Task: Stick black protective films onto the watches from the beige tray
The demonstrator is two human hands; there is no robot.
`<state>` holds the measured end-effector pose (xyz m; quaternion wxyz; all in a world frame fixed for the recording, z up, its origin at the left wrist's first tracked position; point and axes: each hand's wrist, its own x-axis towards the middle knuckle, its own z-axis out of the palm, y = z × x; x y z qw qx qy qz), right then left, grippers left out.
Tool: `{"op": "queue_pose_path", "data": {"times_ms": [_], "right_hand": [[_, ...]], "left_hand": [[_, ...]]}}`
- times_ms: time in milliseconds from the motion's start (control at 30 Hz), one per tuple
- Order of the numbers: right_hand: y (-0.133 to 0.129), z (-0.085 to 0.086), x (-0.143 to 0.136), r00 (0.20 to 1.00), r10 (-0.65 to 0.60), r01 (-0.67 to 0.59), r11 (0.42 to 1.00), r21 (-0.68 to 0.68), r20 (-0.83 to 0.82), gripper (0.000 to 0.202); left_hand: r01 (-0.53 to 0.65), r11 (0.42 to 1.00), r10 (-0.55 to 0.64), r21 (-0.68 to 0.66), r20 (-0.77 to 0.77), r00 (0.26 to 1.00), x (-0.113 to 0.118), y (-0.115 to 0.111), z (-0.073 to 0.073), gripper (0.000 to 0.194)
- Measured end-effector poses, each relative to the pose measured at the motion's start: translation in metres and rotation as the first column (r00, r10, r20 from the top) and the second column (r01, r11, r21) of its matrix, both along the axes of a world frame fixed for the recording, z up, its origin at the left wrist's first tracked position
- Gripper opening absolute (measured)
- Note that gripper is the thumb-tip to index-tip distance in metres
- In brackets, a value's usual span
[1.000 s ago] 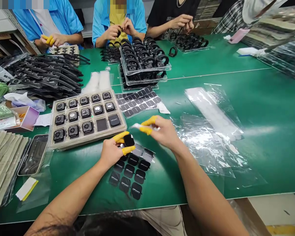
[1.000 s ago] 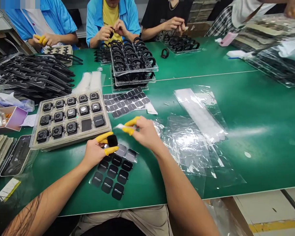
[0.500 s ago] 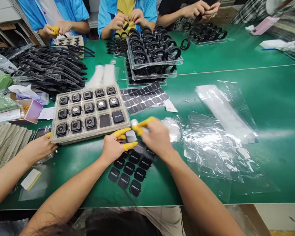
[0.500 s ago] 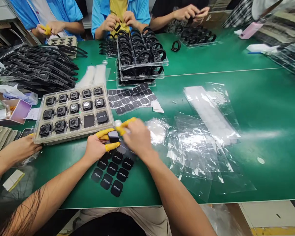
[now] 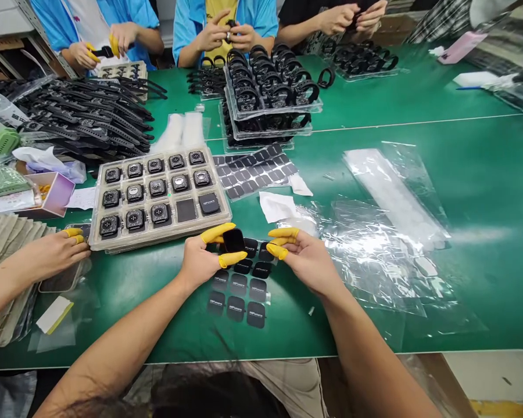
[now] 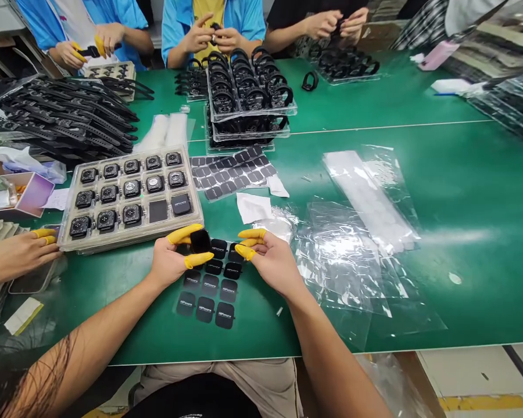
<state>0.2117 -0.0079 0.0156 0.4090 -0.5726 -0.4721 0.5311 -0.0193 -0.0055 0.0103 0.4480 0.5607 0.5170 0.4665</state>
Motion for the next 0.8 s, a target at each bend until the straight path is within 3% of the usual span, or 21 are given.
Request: {"op": "queue_pose_path", "data": {"times_ms": [167, 267, 367, 433, 500, 567, 667, 800], "right_hand": [[0.004, -0.003, -0.002, 0.997, -0.073, 0.073, 0.997, -0.015, 0.022, 0.050], [0.003, -0.004, -0.005, 0.995, -0.090, 0.087, 0.994, 0.066, 0.032, 0.042], [0.003, -0.001, 0.002, 0.987, -0.114, 0.133, 0.974, 0.184, -0.110, 0.034], [0.006, 0.005, 0.012, 0.952, -0.140, 0.202, 0.956, 0.215, -0.273, 0.036], [0.010, 0.013, 0.020, 0.932, -0.151, 0.226, 0.953, 0.204, -0.328, 0.038], [0.015, 0.023, 0.016, 0.969, -0.096, 0.134, 0.978, 0.158, -0.228, 0.036], [0.025, 0.035, -0.008, 0.992, 0.096, -0.095, 0.995, 0.025, -0.077, 0.037], [0.038, 0.037, -0.040, 0.971, 0.215, -0.226, 0.968, -0.105, -0.105, 0.033]], "left_hand": [[-0.012, 1.000, 0.012, -0.001, -0.025, 1.000, 0.000, 0.000, 0.000, 0.060], [-0.053, 0.993, 0.063, -0.102, 0.101, 0.993, 0.003, 0.002, -0.001, 0.067], [-0.042, 0.975, 0.092, -0.220, 0.224, 0.970, 0.005, 0.005, 0.000, 0.075], [-0.039, 0.969, 0.095, -0.243, 0.222, 0.970, 0.005, 0.005, 0.000, 0.075], [-0.038, 0.972, 0.081, -0.232, 0.178, 0.981, 0.004, 0.005, -0.002, 0.072], [-0.010, 0.977, 0.037, -0.213, 0.123, 0.992, 0.003, 0.004, -0.005, 0.067], [0.057, 0.983, -0.046, -0.177, 0.063, 0.997, 0.002, 0.002, -0.007, 0.062], [0.109, 0.983, -0.111, -0.145, -0.011, 0.994, 0.002, 0.001, -0.004, 0.059]]}}
